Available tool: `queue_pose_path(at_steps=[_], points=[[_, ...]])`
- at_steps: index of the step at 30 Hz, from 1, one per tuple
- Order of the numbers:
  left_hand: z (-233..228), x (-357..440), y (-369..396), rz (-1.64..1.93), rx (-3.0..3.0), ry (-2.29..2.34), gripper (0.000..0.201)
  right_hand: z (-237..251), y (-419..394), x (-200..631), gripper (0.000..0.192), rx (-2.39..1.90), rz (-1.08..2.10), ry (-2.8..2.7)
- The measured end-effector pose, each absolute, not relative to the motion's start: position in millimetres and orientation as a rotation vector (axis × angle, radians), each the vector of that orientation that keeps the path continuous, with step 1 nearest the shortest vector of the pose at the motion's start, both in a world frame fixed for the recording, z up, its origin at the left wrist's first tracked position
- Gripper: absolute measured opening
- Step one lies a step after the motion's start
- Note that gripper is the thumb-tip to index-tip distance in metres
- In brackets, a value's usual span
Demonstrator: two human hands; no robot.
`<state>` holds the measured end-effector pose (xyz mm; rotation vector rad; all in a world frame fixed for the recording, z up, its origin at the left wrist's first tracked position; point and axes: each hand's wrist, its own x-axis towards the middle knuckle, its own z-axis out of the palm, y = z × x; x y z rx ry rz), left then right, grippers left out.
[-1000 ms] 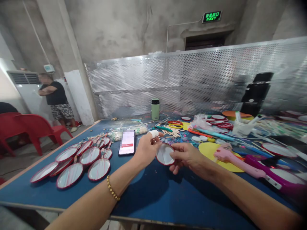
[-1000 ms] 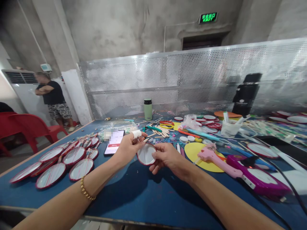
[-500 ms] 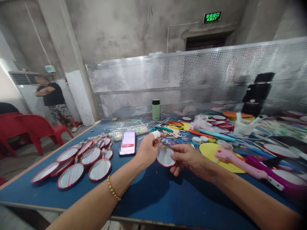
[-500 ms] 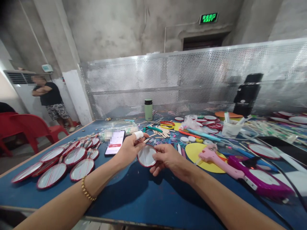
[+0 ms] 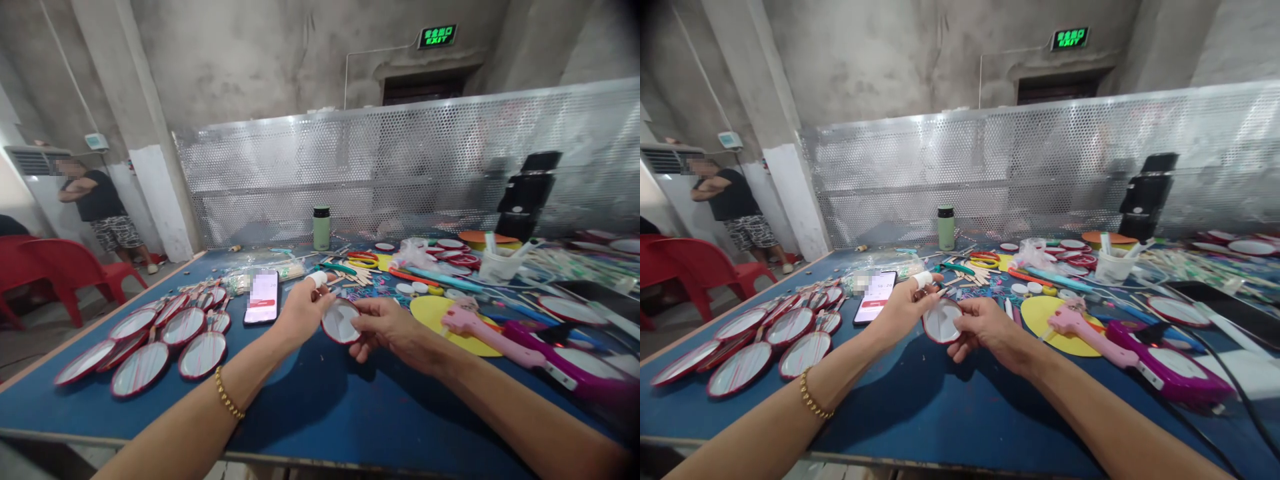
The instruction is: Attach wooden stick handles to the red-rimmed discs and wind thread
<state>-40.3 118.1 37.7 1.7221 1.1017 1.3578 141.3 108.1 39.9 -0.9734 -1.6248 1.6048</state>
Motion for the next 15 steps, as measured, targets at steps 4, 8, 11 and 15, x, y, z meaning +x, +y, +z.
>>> queue_pose_path(at_steps=[4,8,11,15], points=[[47,-37,109,1.279,1.592,1.1,0.05,39,111,142,0.024,-0.915,1.498,-1.538],[50,-35,107,1.304,1.588,1.138,0.061,42,110,141,0.028,-0.907,1.44,-1.587],[49,-40,112,1.37,1.582,1.175,0.061,52,116,149,0.03,-0.964,1.192,-1.632],[44,-48,119,1.427,1.602,1.221,0.061,66,137,176,0.024,-0.967,0.556,-1.537]])
